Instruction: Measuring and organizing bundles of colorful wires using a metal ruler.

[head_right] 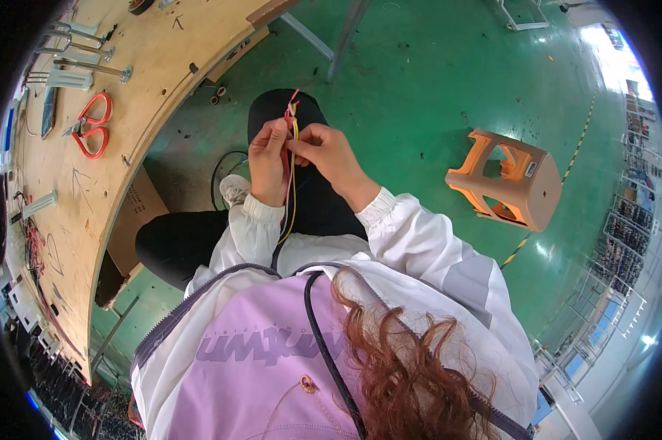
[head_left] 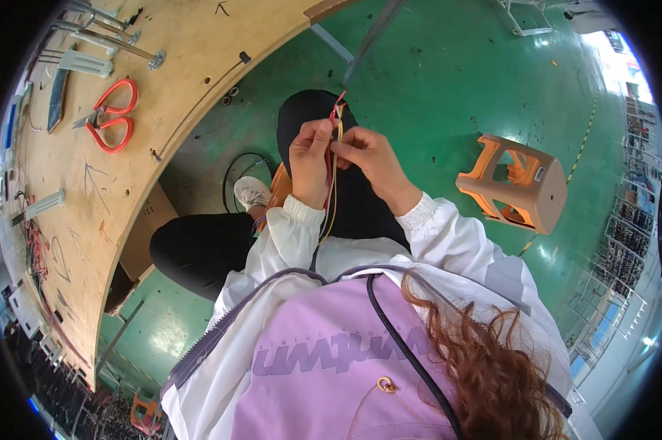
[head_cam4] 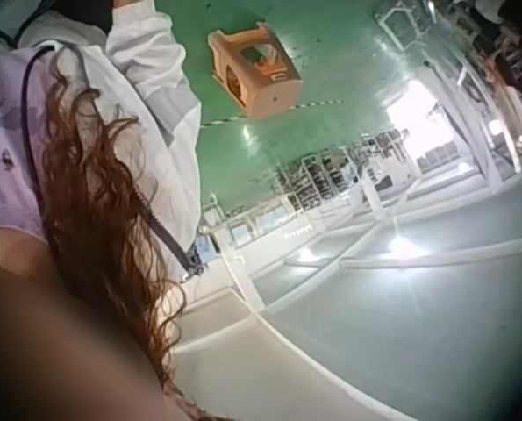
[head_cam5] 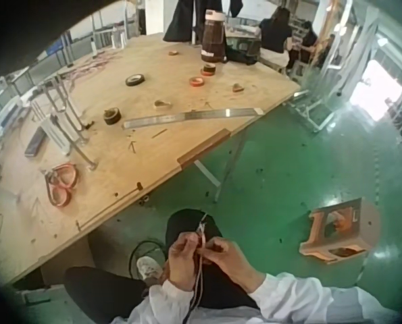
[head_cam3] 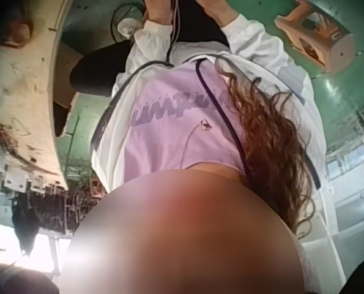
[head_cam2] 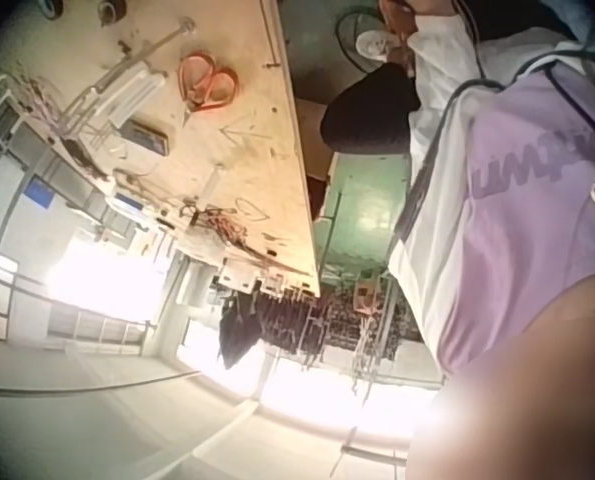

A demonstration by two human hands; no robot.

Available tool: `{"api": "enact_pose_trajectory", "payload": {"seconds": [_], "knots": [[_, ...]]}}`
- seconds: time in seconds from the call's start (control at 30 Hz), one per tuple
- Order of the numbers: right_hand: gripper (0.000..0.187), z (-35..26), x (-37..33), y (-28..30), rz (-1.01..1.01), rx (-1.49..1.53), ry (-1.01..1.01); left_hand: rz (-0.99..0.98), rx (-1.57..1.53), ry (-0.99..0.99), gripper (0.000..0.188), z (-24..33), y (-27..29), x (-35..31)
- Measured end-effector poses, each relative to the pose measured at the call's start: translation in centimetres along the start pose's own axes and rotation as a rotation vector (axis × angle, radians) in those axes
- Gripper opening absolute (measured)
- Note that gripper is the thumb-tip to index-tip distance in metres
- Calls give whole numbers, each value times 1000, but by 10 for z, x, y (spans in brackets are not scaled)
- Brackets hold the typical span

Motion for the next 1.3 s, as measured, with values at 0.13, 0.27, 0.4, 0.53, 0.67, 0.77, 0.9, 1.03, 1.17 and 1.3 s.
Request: {"api": "enact_pose_trajectory", "payload": {"seconds": [0.13,0.27,0.4,0.53,0.67,0.77,0.9,1.03,1.17,1.3], "knots": [[14,0,0,4,54,57,-44,-13,-56,-51,16,2,0,1],[15,1,2,0,61,57,-58,-37,-70,-15,14,1,2,-1],[16,-3,2,-1,60,61,-53,-21,-8,-110,12,6,7,0],[15,1,2,6,67,77,-80,-39,174,-119,10,14,4,-10],[15,4,1,4,7,53,-114,-45,212,-120,7,16,5,-12],[15,4,1,3,-6,58,-113,-68,-1,-33,3,8,5,-12],[16,4,-1,-2,-17,105,-114,-63,-58,29,3,4,8,-12],[17,7,-1,-6,-56,155,-141,-56,-159,41,6,6,2,-16],[17,1,-1,-10,-100,155,-122,-22,-231,86,7,5,1,-19],[17,-1,-3,-11,-94,156,-105,-21,-228,87,7,6,0,-20]]}}
Point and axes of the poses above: each hand's wrist, its own x-axis towards the middle knuckle, its own y-axis out of the back of the hand, z = x × y, the point moved 7 cm from there along x, towards the middle knuckle, and after that the axes turned 15 degrees about -x, right-handed, at the moved point
